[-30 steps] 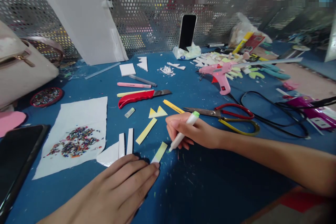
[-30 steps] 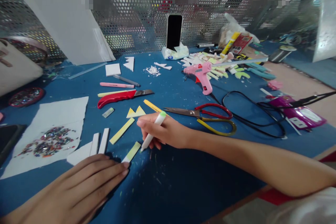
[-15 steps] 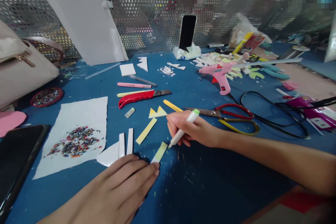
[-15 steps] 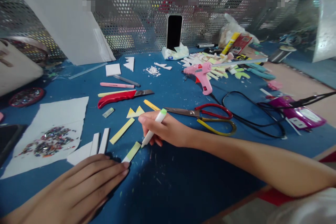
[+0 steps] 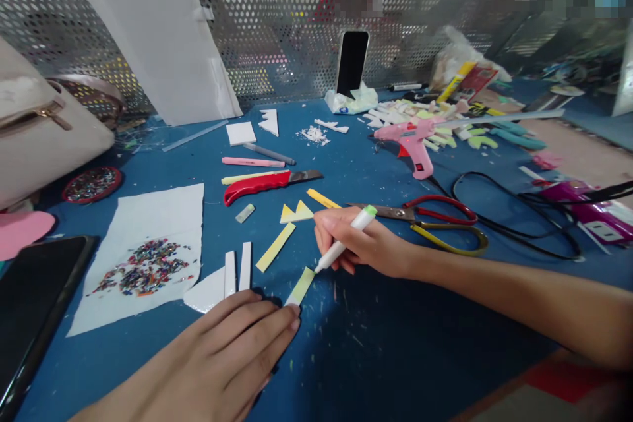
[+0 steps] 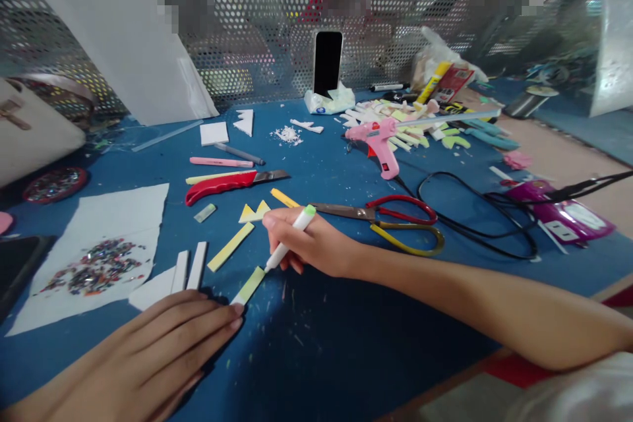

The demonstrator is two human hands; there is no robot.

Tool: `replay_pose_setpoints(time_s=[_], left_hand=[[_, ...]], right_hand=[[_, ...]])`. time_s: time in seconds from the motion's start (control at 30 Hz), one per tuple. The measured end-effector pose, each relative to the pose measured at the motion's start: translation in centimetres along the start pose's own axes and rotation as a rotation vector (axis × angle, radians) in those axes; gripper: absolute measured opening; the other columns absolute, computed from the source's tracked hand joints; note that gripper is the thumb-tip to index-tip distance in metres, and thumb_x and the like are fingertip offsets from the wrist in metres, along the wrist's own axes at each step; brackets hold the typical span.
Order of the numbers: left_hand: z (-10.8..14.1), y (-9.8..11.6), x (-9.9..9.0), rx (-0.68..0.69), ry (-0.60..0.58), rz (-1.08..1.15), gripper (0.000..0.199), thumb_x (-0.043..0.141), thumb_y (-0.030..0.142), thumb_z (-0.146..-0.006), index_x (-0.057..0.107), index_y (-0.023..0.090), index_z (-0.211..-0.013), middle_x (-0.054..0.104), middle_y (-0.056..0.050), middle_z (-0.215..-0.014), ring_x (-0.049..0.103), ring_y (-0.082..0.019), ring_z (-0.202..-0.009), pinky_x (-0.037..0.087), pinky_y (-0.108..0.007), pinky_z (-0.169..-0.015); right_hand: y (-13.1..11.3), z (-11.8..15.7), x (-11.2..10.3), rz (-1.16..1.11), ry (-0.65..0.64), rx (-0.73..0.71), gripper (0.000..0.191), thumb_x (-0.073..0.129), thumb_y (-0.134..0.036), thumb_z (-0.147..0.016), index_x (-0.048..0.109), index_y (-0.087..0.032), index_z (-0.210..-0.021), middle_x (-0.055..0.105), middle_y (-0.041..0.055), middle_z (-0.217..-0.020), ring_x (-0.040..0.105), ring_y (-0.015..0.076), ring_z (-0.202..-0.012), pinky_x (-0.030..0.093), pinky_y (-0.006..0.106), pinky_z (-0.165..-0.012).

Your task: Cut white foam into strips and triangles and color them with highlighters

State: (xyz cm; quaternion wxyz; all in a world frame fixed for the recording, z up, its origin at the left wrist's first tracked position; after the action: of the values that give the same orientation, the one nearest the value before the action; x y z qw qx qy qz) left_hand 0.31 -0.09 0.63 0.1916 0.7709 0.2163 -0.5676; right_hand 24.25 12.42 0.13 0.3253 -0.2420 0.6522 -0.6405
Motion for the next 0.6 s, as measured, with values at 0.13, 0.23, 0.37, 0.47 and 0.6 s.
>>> replay_pose_setpoints(time_s=[0.13,0.23,0.37,0.47,0.6], left_hand=[[0.27,0.04,-0.31,0.009,0.031,-0.023,0.038,0.034,0.03,-0.112,0.062,0.024,-0.136,0.063,0.002,-0.138,0.055,-0.015,-0.123,0.019,-0.028,-0.122],[0.24,0.24,-0.51,-0.065,0.192,0.057,0.036,0.035,0.028,-0.111,0.068,0.025,-0.125,0.071,0.001,-0.113,0.06,-0.014,-0.106,0.027,-0.029,-0.119],[-0.03,0.8,-0.28,-0.031,0.211,0.049,0.037,0.037,0.025,-0.112,0.073,0.025,-0.112,0.071,0.005,-0.09,0.062,-0.011,-0.087,0.024,-0.026,-0.119],[-0.11,0.99,0.04,-0.009,0.171,0.033,0.038,0.036,0.027,-0.112,0.074,0.025,-0.109,0.073,0.007,-0.097,0.064,-0.01,-0.091,0.022,-0.026,-0.12],[0.22,0.91,0.38,-0.02,0.159,0.026,0.036,0.037,0.027,-0.112,0.073,0.023,-0.112,0.074,0.007,-0.112,0.064,-0.011,-0.1,0.02,-0.028,-0.122]], right_hand=[[-0.15,0.01,-0.05,-0.012,-0.007,-0.008,0.053,0.042,-0.049,-0.101,0.058,-0.011,-0.067,0.056,0.0006,-0.057,0.047,0.0049,-0.039,0.033,0.015,-0.035],[-0.22,0.04,-0.04,-0.051,0.018,-0.01,0.05,0.041,-0.046,-0.102,0.058,-0.012,-0.07,0.058,0.0006,-0.057,0.049,0.0048,-0.039,0.03,0.014,-0.034],[-0.13,0.05,-0.03,-0.046,-0.001,-0.036,0.049,0.042,-0.045,-0.103,0.059,-0.012,-0.072,0.058,0.0001,-0.059,0.049,0.0045,-0.041,0.033,0.014,-0.035],[0.03,0.08,0.02,-0.04,-0.035,-0.074,0.048,0.047,-0.048,-0.102,0.06,-0.012,-0.073,0.058,-0.0004,-0.061,0.05,0.0048,-0.044,0.037,0.014,-0.038],[0.13,0.4,0.48,-0.059,-0.053,-0.131,0.044,0.053,-0.047,-0.101,0.06,-0.012,-0.075,0.057,-0.0003,-0.066,0.053,0.0056,-0.05,0.042,0.015,-0.044]])
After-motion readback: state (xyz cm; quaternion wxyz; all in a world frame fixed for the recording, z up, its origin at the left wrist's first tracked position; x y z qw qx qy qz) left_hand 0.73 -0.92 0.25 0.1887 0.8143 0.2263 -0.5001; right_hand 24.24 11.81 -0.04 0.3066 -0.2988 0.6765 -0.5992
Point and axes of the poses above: each hand's wrist, its own z-axis away from the middle knuckle, its own x-axis out of the palm, y = z × x, the point moved 1 cm from there along -z, towards the middle knuckle
